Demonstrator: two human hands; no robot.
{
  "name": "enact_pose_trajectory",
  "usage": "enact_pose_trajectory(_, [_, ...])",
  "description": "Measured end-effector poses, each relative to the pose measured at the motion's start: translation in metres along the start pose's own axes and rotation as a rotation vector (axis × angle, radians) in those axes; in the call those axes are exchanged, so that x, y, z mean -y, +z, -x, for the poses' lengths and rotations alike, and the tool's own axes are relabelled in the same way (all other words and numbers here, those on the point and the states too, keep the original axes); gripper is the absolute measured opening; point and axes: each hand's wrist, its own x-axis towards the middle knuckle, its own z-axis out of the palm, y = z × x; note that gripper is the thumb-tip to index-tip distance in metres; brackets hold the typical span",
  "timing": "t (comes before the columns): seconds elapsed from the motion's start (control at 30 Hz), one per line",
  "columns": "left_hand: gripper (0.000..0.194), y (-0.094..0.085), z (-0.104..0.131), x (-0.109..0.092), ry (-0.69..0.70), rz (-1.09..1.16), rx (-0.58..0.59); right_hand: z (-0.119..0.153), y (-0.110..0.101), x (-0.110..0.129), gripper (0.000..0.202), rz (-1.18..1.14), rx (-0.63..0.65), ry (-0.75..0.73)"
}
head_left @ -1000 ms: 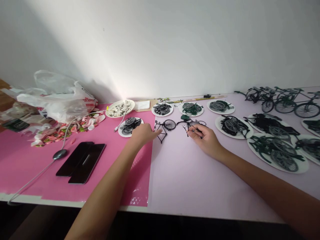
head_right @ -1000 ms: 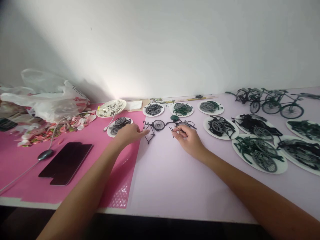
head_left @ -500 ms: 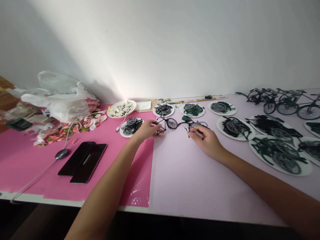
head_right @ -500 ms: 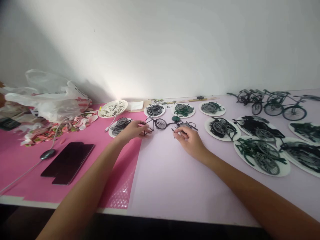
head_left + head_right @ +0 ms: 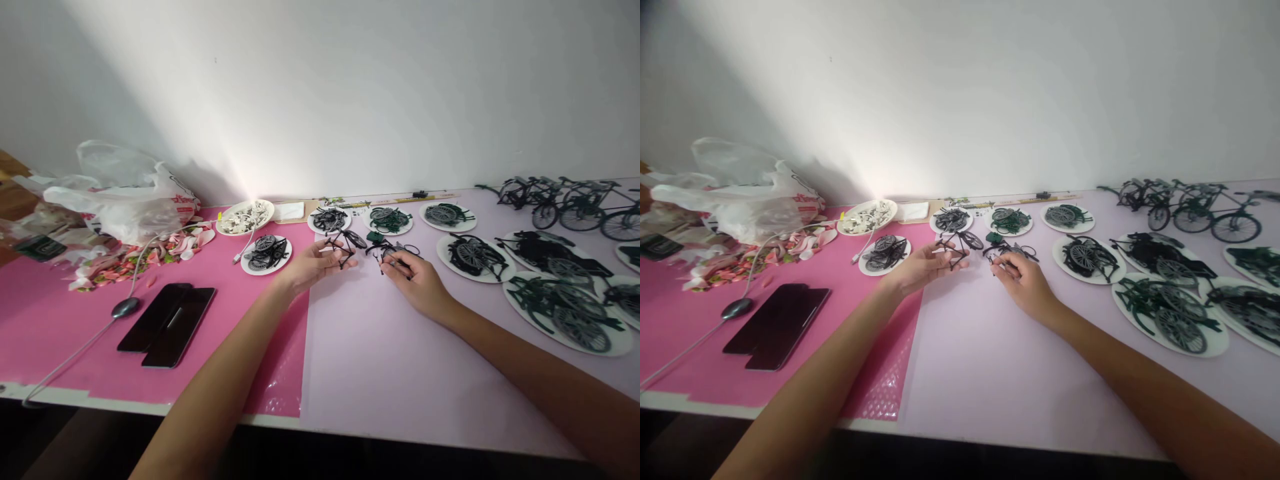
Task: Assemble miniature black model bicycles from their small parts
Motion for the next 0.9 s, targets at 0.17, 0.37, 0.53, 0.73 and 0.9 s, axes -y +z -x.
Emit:
enact_pose_trajectory(0.17, [0.051,0.028,-0.006,0.037,0.221,-0.183,-0.181,0.0,0.0,0.0,0.033,-0.007,-0.002,0.024])
enact_pose_trajectory(0.37, [0.041,0.042,-0.008,0.063,0.277,-0.182,-0.25,0.001,0.003,-0.001,0.031,-0.023,0.043,0.068])
enact_pose_trajectory(0.53, [0.037,0.043,-0.007,0.06,0.273,-0.184,-0.241,0.0,0.004,-0.003,0.029,-0.021,0.083,0.081])
enact_pose_trajectory(0.73, [0.037,0.047,-0.006,0.059,0.264,-0.202,-0.234,0.0,0.004,-0.004,0.029,-0.048,0.116,0.066])
enact_pose_trajectory(0.9, [0.039,0.046,-0.006,0.059,0.261,-0.207,-0.23,0.001,0.005,-0.006,0.031,-0.057,0.124,0.058])
